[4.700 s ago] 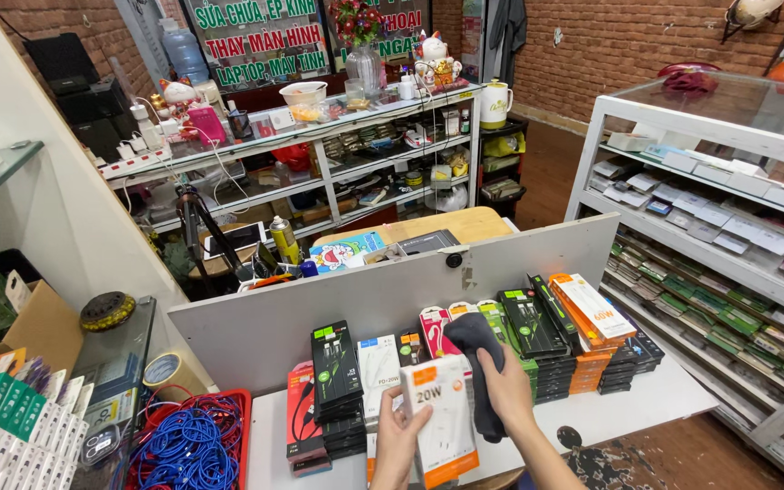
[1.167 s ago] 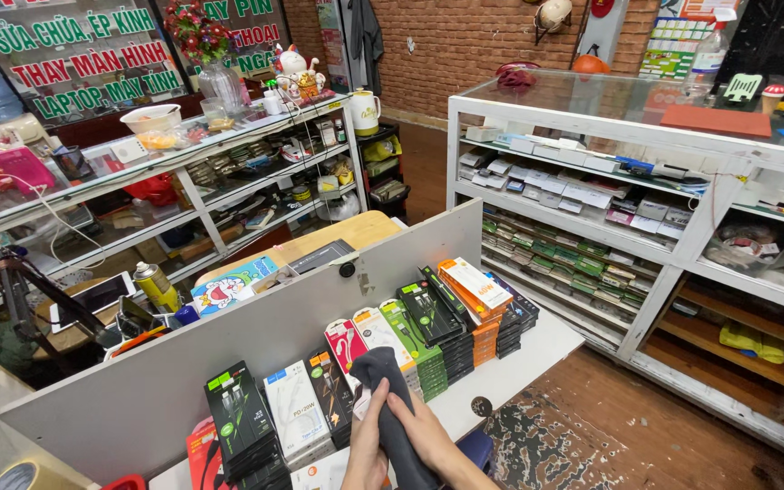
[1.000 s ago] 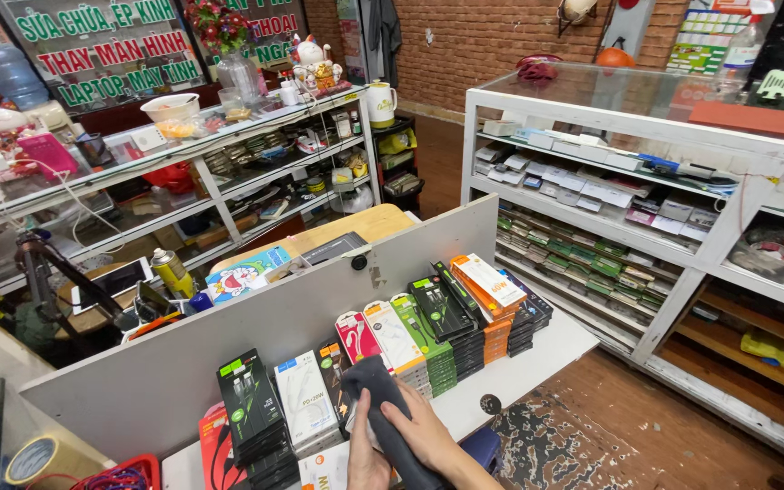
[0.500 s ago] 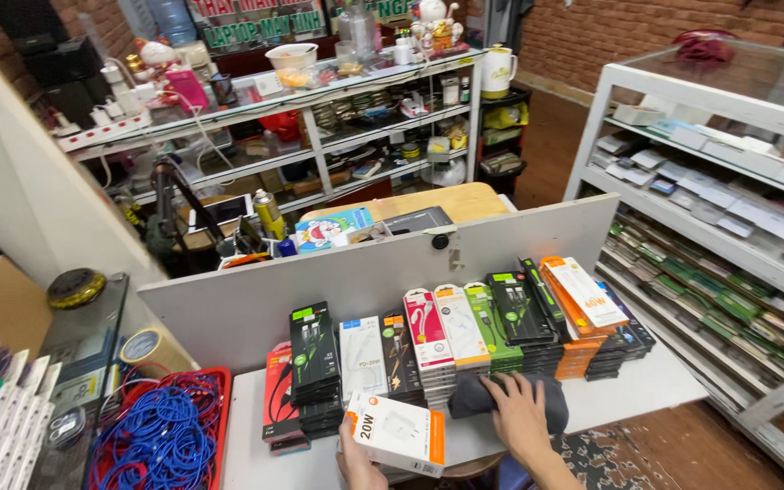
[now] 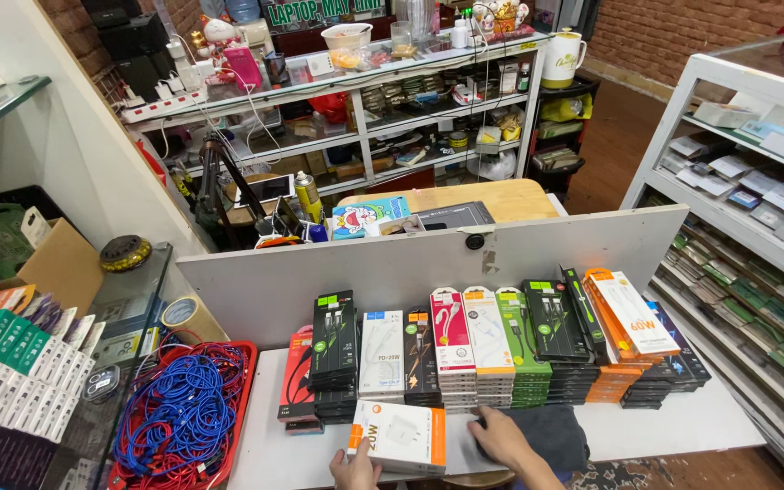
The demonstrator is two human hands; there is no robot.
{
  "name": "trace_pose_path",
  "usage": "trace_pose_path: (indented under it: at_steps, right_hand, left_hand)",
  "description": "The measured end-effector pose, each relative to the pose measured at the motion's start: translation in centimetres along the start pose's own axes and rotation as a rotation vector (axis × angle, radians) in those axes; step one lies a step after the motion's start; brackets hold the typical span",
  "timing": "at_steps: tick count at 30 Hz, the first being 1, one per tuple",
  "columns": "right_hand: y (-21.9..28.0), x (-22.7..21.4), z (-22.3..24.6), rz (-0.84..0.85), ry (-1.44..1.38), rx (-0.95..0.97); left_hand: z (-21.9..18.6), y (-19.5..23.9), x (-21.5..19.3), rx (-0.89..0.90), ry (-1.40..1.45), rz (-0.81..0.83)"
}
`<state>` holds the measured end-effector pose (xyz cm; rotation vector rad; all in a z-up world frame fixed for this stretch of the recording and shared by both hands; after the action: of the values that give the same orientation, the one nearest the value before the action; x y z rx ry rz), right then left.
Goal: The person wipes the surfaces of small electronics boxes with a dark cloth and places them onto a glass shelf. They handle several white and black boxes, wiping each one before stacking them on the shelf.
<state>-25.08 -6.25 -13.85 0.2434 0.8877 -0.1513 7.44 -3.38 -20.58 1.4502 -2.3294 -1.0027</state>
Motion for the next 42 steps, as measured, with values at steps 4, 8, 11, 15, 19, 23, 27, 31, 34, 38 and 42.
trace_pose_path:
  at_steps: [4, 8, 11, 15, 19, 23, 27, 31, 34, 38, 42]
  right_hand:
    - [-0.6, 1.0, 5.5, 0.044, -0.319, -0.050]
    - [-0.8, 2.0, 9.1, -0.021, -0.162, -0.236]
    - [-0.7, 4.3, 10.4, 0.026, -0.033, -0.304]
    - [-0.4, 5.3, 11.7, 0.055, 0.006, -0.356]
    - [-0.3, 3.5, 13.3, 0.107, -0.025, -0.241]
    - [-0.6, 1.6, 16.5, 0.150, 0.037, -0.195]
    - [0.0, 0.7, 18.9, 0.155, -0.016, -0.199]
    - [0.5, 0.5, 20.8, 0.146, -0.059, -0.262]
    - [0.5, 1.0, 21.4, 0.185, -0.084, -0.228]
    - [0.0, 1.2, 23.1, 0.222, -0.069, -0.327]
    - [-1.0, 1.4, 24.6, 0.269, -0.132, -0.371]
  left_hand:
    - [0.6, -0.1, -0.4, -0.098, -0.144, -0.128]
    - [2.0, 1.3, 2.7, -0.312, -0.143, 0.304]
    - [2.9, 2.9, 3.8, -0.395, -0.082, 0.535]
    - [3.2, 4.8, 5.3, -0.784, 0.288, 0.642]
    - [2.7, 4.6, 6.3, -0.738, 0.190, 0.761]
    - [2.6, 3.5, 5.7, -0.702, 0.161, 0.730]
    - [2.0, 1.9, 4.3, -0.585, 0.200, 0.697]
    - [0.7, 0.1, 3.1, -0.490, 0.158, 0.665]
    - [0.0, -0.7, 2.1, -0.490, 0.185, 0.652]
    - [-1.9, -1.0, 1.2, -0.472, 0.241, 0.611]
    - [-5.1, -0.3, -0.2, -0.384, 0.307, 0.672]
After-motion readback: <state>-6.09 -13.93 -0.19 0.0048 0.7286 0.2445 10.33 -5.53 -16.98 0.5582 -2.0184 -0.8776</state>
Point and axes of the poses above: each hand's wrist, its own y-axis away from the middle knuckle, its own x-axis out of the palm, z = x × y, the point moved 7 cm from there along -y, towards the middle knuckle, and after that the axes turned 15 degrees about -z, right-handed, at the moved point
